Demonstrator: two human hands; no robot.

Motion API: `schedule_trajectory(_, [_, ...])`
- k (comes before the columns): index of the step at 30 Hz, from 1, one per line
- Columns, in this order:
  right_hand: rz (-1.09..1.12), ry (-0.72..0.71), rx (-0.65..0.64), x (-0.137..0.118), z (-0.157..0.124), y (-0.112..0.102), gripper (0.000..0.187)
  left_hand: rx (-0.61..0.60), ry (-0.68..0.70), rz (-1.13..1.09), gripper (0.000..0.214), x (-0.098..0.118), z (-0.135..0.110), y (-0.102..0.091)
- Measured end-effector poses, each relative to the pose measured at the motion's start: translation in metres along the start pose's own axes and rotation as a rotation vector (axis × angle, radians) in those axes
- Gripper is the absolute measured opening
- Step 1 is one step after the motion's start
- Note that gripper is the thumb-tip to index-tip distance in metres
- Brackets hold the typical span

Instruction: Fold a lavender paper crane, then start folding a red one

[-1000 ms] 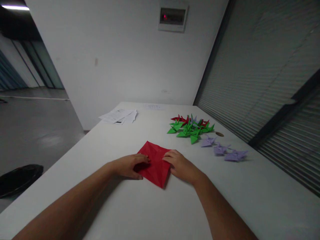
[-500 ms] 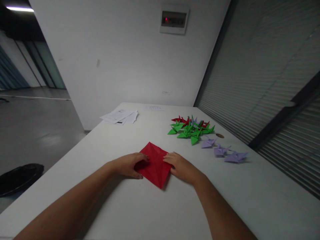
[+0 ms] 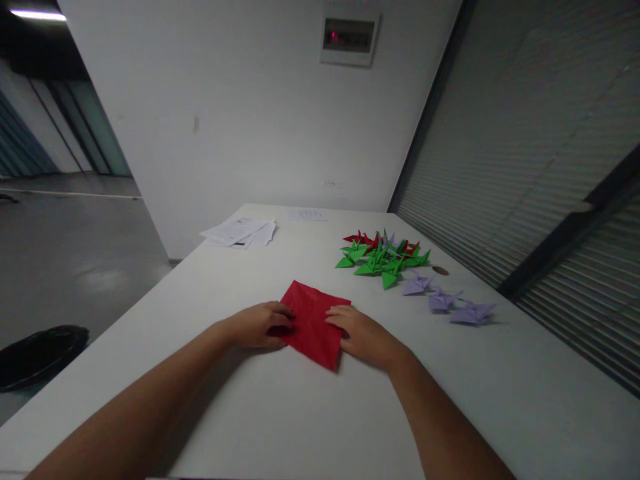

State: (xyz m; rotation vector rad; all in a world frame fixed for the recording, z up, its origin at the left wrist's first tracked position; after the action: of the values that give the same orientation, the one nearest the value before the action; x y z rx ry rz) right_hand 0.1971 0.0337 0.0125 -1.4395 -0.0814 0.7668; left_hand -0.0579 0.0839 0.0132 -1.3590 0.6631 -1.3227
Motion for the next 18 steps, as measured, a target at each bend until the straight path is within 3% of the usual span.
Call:
schedule_trajectory(6, [0.011,-0.018,-0.015,-0.007,0.001,-0.004,0.069,-0.023,-0.035,0.022,0.059,0.007,0.005,-0.002])
schedule_trajectory(9, [-0.006,0.01,-0.02,-0.002,0.002,-0.003,0.063,-0.018,-0.036,-0.047,0.068,0.005,0.002,-0.007])
schedule_trajectory(14, [0.0,0.042,-0.043,0.005,0.001,0.001,0.055,0.064,-0.007,-0.142,0.045,-0.012,-0.013,-0.013])
schedule_trajectory(18, [0.027,0.054,-0.043,0.007,0.0,0.002,0.054,0.121,-0.122,-0.126,0.052,-0.032,-0.023,-0.012])
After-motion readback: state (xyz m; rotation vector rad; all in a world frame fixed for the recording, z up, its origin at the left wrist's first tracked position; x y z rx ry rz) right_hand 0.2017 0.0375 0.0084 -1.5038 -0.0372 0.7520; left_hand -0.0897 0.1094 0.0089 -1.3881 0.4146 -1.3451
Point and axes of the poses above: each hand's wrist, its own z-axis towards the middle knuckle, its own y-axis out of the palm, x = y × z, the point moved 4 cm from there along z, towards the middle knuckle, and after that the axes turned 5 degrees about y, right-handed, at the moved point
